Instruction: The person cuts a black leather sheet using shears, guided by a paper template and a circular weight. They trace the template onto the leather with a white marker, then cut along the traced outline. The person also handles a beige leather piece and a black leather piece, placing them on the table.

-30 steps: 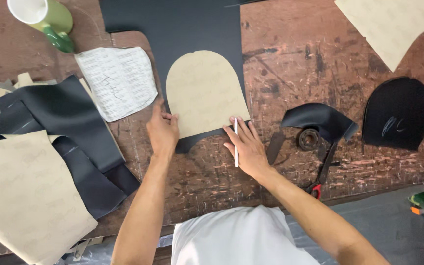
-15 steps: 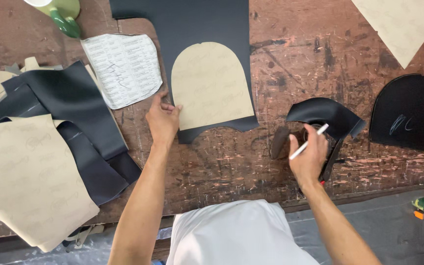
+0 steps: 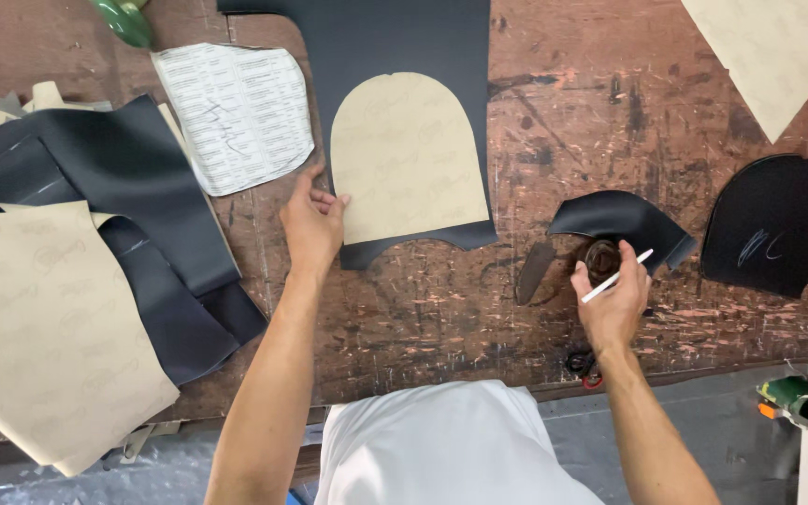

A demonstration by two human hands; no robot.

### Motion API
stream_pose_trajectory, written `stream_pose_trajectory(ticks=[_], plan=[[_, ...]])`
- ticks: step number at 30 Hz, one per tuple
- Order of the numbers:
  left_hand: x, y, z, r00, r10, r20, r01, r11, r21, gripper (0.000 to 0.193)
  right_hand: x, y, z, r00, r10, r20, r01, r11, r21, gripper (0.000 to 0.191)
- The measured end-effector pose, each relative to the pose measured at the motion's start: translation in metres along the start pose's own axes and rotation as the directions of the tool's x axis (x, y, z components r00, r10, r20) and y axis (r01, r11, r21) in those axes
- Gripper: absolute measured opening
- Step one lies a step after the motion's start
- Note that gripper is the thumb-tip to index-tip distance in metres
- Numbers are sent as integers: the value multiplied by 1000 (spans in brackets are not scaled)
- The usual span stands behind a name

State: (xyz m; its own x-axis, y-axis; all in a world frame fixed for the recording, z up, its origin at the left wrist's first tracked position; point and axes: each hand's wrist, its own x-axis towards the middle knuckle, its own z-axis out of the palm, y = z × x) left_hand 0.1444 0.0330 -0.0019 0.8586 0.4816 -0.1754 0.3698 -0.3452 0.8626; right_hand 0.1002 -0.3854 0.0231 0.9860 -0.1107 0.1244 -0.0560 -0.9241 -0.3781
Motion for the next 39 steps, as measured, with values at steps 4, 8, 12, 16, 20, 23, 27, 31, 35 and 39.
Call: stream_pose_trajectory(ticks=[4,8,12,16,20,23,27,31,35,39], plan=[[-1,1,0,1000,-7,-2,7,1000,1,57,17,-59,14,993,-114,-31,118,975,188,69],[0,4,0,999,-35,7,35,999,-34,57,63,-142,52,931,-358,75,323,900,293,73],[-1,7,-2,998,-59,33,60,998,-27,58,111,-215,86,870,-488,65,432,820,375,78],[-2,5,0,998,-67,7,67,994,-86,58,142,-247,102,845,-529,76,472,806,356,75],[-2,5,0,997,-81,13,82,990,-111,58,132,-231,103,801,-594,72,548,777,308,76],[-3,6,-1,998,-59,-26,57,996,-74,55,90,-191,77,867,-485,116,445,857,259,68],[1,9,-2,994,-70,-85,75,996,50,44,11,-132,33,956,-152,251,143,988,54,70],[23,11,-2,910,326,-255,-219,902,373,48,-31,-90,26,953,-245,179,251,968,-12,65],[50,6,-3,846,431,-315,-295,869,398,54,-31,-63,36,983,-94,157,103,993,-51,67],[51,-2,-10,858,428,-284,-287,858,426,29,-19,-51,41,990,56,132,-54,998,-21,72]])
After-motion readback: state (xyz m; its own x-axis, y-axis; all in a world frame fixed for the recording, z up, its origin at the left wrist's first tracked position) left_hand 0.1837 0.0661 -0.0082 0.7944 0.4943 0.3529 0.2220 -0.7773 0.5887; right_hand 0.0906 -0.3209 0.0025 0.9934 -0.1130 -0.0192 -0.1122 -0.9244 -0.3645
